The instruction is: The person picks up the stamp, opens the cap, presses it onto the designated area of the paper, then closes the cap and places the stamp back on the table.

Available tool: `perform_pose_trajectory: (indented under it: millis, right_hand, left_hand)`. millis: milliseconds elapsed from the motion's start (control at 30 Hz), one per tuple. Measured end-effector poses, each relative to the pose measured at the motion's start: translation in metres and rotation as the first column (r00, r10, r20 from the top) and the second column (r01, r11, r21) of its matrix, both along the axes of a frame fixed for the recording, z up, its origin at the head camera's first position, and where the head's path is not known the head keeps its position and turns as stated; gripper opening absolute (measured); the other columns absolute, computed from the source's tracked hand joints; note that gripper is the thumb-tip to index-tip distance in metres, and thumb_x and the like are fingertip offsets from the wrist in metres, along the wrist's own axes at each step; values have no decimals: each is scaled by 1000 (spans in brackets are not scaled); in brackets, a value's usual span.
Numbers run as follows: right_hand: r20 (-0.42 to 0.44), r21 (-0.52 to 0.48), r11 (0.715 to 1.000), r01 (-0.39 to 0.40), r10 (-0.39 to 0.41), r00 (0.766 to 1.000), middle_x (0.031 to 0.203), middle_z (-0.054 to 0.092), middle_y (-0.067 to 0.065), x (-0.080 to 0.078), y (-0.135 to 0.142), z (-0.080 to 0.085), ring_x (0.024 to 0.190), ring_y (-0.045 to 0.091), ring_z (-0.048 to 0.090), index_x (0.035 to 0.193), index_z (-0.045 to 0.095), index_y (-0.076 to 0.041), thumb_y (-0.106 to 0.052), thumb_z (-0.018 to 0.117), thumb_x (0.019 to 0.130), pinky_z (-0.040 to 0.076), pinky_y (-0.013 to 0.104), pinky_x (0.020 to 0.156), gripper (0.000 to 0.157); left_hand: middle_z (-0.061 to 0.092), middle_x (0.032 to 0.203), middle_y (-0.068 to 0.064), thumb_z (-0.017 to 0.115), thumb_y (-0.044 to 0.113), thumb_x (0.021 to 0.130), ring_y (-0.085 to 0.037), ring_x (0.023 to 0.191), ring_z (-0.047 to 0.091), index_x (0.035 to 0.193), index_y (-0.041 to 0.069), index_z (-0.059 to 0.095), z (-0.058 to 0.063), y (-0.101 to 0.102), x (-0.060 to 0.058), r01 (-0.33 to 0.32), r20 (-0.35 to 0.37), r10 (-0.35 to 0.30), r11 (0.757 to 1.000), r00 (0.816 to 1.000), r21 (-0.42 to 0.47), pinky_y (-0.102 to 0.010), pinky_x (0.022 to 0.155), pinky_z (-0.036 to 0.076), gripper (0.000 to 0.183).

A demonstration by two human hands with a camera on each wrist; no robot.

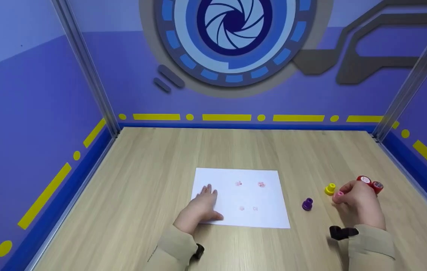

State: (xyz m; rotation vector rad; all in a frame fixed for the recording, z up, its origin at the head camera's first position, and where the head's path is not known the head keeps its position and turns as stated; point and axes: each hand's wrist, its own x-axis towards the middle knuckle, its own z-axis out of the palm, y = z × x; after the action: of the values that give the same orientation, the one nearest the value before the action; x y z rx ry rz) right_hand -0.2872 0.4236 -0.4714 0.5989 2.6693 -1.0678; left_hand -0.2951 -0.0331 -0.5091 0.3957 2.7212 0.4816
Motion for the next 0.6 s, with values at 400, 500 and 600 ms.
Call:
perform_pose_trajectory:
  millis: [400,500,600]
  right_hand:
    - [-159,-14,915,-404,397,904,120,73,21,4,-24,21,103,24,71,129,66,3,-14,79,90,60,33,84,44]
    - [-149,-73,859,-506,492,858,122,73,21,1,-27,13,107,26,71,128,68,1,-13,79,90,61,32,85,42]
    - [-139,-118,831,-543,528,838,125,72,21,-3,-29,4,109,28,71,127,68,0,-12,79,90,62,39,94,41]
  left_hand:
    - [20,169,-27,83,32,88,-40,159,17,156,-4,36,-1,-1,0,-5,2,5,1000,1000,9,-49,130,23,90]
    - [20,169,-28,83,33,88,-40,159,17,156,-4,36,-1,-1,0,-1,4,1,1000,1000,12,-50,130,22,90]
    - [19,168,-28,82,33,88,-40,159,16,156,-4,36,-1,-1,0,2,4,-2,1000,1000,14,-50,130,22,90]
